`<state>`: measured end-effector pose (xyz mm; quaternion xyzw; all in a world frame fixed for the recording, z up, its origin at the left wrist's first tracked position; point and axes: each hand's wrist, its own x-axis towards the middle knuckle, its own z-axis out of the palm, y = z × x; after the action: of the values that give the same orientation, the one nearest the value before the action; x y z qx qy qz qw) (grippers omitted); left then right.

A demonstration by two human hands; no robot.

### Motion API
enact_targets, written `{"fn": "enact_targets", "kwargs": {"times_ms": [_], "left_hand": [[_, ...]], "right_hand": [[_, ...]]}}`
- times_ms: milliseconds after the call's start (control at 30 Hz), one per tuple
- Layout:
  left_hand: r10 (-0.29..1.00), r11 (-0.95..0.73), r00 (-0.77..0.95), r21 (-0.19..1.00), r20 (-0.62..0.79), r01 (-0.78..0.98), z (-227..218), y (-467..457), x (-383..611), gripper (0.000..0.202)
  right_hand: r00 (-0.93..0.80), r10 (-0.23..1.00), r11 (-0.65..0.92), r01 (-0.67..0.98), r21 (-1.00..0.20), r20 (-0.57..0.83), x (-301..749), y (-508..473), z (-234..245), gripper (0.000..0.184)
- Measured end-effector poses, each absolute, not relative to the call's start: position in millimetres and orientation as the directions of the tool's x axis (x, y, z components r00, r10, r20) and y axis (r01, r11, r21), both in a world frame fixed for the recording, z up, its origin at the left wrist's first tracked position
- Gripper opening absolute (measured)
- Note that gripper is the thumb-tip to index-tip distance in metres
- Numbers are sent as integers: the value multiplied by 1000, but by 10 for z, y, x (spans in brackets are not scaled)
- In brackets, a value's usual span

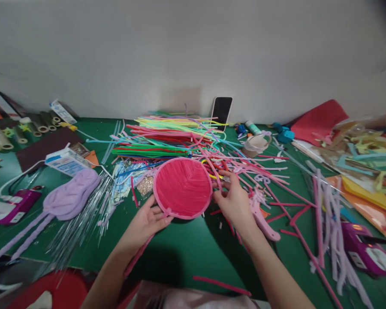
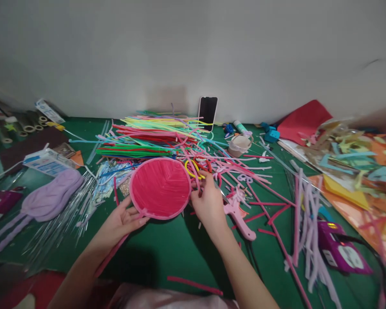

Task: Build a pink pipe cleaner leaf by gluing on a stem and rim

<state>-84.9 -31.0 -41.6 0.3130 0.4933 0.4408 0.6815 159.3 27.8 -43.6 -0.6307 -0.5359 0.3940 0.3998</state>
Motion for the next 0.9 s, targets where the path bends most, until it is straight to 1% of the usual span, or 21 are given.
{"fn": "enact_targets", "kwargs": {"times_ms": [100, 200, 267, 333, 400, 433, 467, 500, 533, 567, 600, 633, 667, 700, 733, 800, 833, 900], "left_hand": [[915, 401, 98, 857, -391, -322, -446, -368, -848, 82], [928, 362, 50, 863, -369, -352, -466, -437, -869, 77], [935, 323, -16, 871, -354, -369, -485, -494, -897, 74], [935, 291, -80, 877, -345, -382, -506, -553, -923, 74], [933, 265, -127, 882, -336, -389, -520, -601, -930, 74], [933, 257, -138, 885, -332, -389, -523, -616, -920, 75], [934, 254, -139, 886, -329, -388, -521, -624, -902, 74], [935, 261, -126, 886, -330, -383, -514, -625, -875, 74], [937, 278, -98, 884, -336, -375, -503, -620, -843, 73], [937, 299, -61, 882, -343, -364, -488, -610, -810, 73], [937, 321, -19, 881, -349, -348, -470, -599, -780, 73], [935, 343, 25, 882, -355, -322, -450, -588, -759, 72], [928, 370, 71, 885, -365, -281, -432, -581, -750, 71], [918, 396, 113, 890, -380, -224, -417, -578, -754, 68], [901, 427, 151, 893, -406, -143, -408, -581, -770, 63], [859, 475, 183, 878, -479, 67, -420, -604, -828, 47], [855, 471, 156, 867, -494, 162, -444, -621, -861, 45], [885, 436, 50, 861, -463, 263, -520, -662, -909, 49]], "right_hand": [[110, 994, -40, 376, -926, 2, 1655, 203, -470, 55], [46, 993, 80, 440, -894, 111, 1715, 94, -516, 48], [-26, 987, 145, 539, -830, 156, 1725, -13, -549, 42], [-91, 974, 216, 654, -725, 208, 1703, -142, -555, 38], [-92, 955, 252, 749, -613, 281, 1653, -269, -519, 35], [-56, 950, 239, 766, -596, 309, 1620, -322, -487, 36], [-10, 951, 211, 749, -628, 308, 1583, -364, -450, 38], [32, 964, 171, 686, -707, 263, 1544, -393, -413, 40], [54, 983, 114, 573, -812, 176, 1504, -409, -382, 42], [39, 998, 33, 412, -910, 54, 1465, -415, -359, 45], [-14, 997, -65, 229, -971, -70, 1428, -413, -349, 47], [-80, 984, -154, 63, -986, -159, 1393, -408, -351, 46], [-129, 970, -215, -69, -974, -205, 1360, -402, -364, 45], [-140, 966, -237, -161, -958, -216, 1329, -397, -387, 43], [-121, 971, -229, -218, -949, -206, 1301, -396, -414, 41], [-62, 982, -187, -260, -947, -177, 1261, -406, -460, 40], [-59, 983, -183, -236, -954, -174, 1258, -417, -469, 40], [-106, 976, -203, -111, -973, -192, 1319, -450, -440, 41]]}}
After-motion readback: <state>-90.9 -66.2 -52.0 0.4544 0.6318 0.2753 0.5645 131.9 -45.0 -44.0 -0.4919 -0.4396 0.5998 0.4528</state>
